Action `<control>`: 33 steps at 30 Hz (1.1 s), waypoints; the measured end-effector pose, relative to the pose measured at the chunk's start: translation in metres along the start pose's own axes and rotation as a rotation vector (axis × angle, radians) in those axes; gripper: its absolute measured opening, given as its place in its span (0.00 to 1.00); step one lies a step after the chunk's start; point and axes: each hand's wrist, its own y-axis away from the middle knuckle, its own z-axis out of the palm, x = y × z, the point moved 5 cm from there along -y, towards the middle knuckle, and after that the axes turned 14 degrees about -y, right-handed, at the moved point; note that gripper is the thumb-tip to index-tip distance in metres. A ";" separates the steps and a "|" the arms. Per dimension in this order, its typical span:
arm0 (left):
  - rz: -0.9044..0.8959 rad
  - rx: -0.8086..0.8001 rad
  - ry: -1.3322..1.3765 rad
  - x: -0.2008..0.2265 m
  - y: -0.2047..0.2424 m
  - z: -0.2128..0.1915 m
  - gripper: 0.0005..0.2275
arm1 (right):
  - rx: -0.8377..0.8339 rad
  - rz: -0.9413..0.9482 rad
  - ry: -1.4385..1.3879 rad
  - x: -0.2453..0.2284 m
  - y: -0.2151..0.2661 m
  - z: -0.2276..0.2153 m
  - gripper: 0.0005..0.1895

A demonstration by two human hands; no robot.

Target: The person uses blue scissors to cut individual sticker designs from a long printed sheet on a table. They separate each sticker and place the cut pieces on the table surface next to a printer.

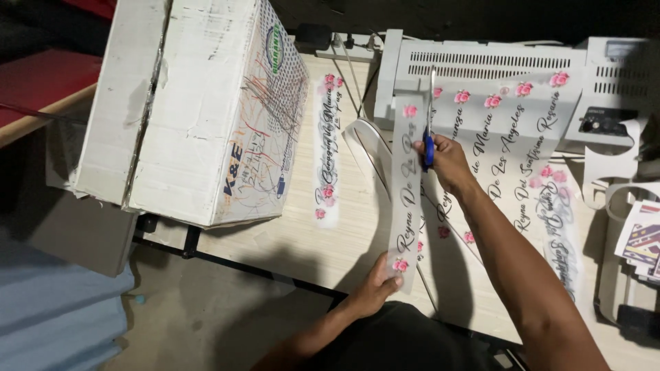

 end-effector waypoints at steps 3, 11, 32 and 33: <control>-0.196 -0.048 0.088 -0.008 0.010 -0.003 0.27 | -0.052 -0.050 -0.073 -0.003 -0.003 0.009 0.08; -0.238 0.263 0.010 0.032 0.000 -0.100 0.34 | -0.096 -0.049 0.122 -0.075 -0.029 0.121 0.06; -0.187 0.710 -1.296 0.022 -0.031 -0.197 0.27 | 0.166 0.093 0.565 0.018 0.156 -0.052 0.31; -0.283 0.702 -1.372 0.061 -0.029 -0.178 0.25 | 0.230 0.041 0.607 0.014 0.175 -0.065 0.31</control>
